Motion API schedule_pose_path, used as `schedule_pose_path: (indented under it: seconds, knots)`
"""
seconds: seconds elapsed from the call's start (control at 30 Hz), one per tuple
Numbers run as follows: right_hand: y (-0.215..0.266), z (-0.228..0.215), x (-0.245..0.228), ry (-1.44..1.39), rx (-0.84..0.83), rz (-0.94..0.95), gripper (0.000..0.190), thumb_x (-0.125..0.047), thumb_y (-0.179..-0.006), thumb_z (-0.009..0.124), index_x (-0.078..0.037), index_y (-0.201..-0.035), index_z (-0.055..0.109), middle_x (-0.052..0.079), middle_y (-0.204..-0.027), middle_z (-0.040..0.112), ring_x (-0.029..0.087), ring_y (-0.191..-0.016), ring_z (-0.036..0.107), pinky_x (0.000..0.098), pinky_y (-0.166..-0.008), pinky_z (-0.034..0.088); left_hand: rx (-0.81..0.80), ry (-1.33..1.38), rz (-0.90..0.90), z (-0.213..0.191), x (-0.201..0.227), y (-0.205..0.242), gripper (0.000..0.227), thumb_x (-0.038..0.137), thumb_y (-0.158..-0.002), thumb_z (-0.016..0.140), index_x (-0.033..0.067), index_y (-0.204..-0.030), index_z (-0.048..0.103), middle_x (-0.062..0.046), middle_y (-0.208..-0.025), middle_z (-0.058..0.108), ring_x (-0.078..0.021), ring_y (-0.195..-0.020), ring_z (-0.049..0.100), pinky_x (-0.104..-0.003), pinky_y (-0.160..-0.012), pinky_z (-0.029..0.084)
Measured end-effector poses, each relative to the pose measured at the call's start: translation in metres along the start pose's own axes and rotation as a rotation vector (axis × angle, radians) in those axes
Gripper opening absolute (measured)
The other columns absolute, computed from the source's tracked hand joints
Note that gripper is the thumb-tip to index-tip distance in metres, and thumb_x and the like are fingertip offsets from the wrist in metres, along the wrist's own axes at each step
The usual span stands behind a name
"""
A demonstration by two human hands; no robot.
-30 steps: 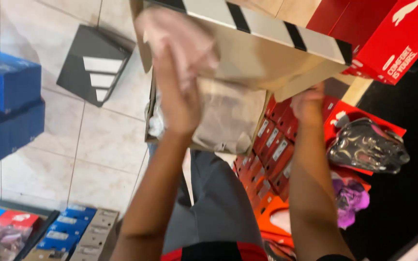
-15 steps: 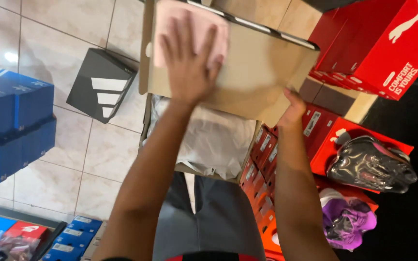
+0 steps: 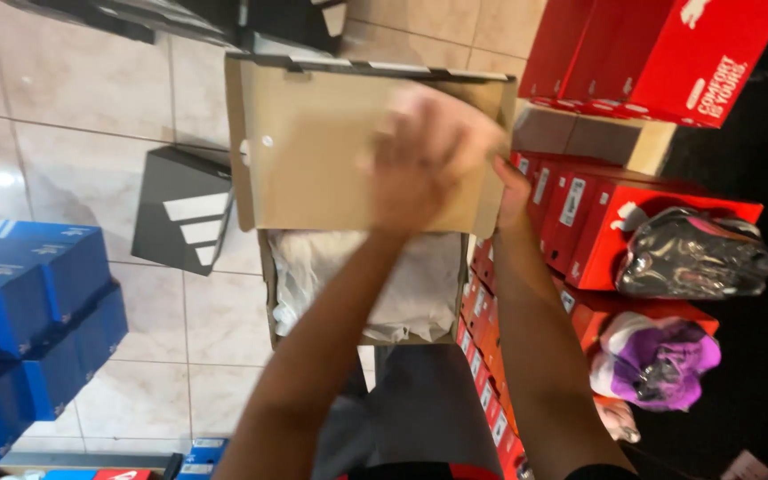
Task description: The person wipes the exterior and interior of black Adidas shoe boxes with a cloth, opening and closing each box, then stacks them on the floor.
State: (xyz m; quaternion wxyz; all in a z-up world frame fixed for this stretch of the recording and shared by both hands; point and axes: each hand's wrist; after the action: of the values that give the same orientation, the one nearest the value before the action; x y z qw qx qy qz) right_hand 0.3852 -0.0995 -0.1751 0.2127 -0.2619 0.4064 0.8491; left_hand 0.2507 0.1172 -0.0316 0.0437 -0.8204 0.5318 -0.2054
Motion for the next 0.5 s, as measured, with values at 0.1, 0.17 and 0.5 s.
schedule_pose_path:
  seconds: [0.1,0.17,0.5]
  knots:
    - [0.001,-0.013,0.006,-0.03,0.01,0.008,0.054,-0.04,-0.089,0.059,-0.012,-0.135,0.066,0.016,-0.13,0.07,0.031,-0.11,0.073,0.0501,-0.11,0.05,0.119,-0.075,-0.089,0.007,0.01,-0.004,0.049,0.055,-0.099,0.04,0.048,-0.147,0.048,-0.012,-0.151,0.052,-0.0397,-0.133,0.056,-0.056,-0.103,0.047]
    - [0.01,0.014,-0.008,-0.041,0.027,0.028,0.056,-0.043,-0.089,0.06,-0.013,-0.136,0.066,0.015,-0.131,0.07,0.031,-0.111,0.073,0.049,-0.111,0.05,0.062,-0.066,-0.193,-0.012,-0.036,0.005,0.038,0.05,-0.095,0.049,0.0407,-0.129,0.063,-0.014,-0.131,0.062,-0.0405,-0.123,0.059,-0.056,-0.097,0.045]
    - [0.028,0.095,-0.015,-0.132,-0.151,-0.071,0.052,-0.036,-0.099,0.049,-0.011,-0.144,0.058,0.014,-0.144,0.061,0.03,-0.127,0.066,0.0507,-0.122,0.041,0.151,-0.041,-0.158,0.026,0.052,-0.002,0.052,0.054,-0.1,0.043,0.0405,-0.149,0.048,-0.003,-0.156,0.048,-0.0387,-0.136,0.055,-0.057,-0.105,0.048]
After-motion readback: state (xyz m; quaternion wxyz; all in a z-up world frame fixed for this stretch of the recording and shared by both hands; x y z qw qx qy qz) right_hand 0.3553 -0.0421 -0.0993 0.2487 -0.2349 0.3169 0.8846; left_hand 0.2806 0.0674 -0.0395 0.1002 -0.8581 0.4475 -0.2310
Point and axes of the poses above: each hand's wrist, its own y-axis away from the middle knuckle, its own z-axis out of the palm, x = y × z
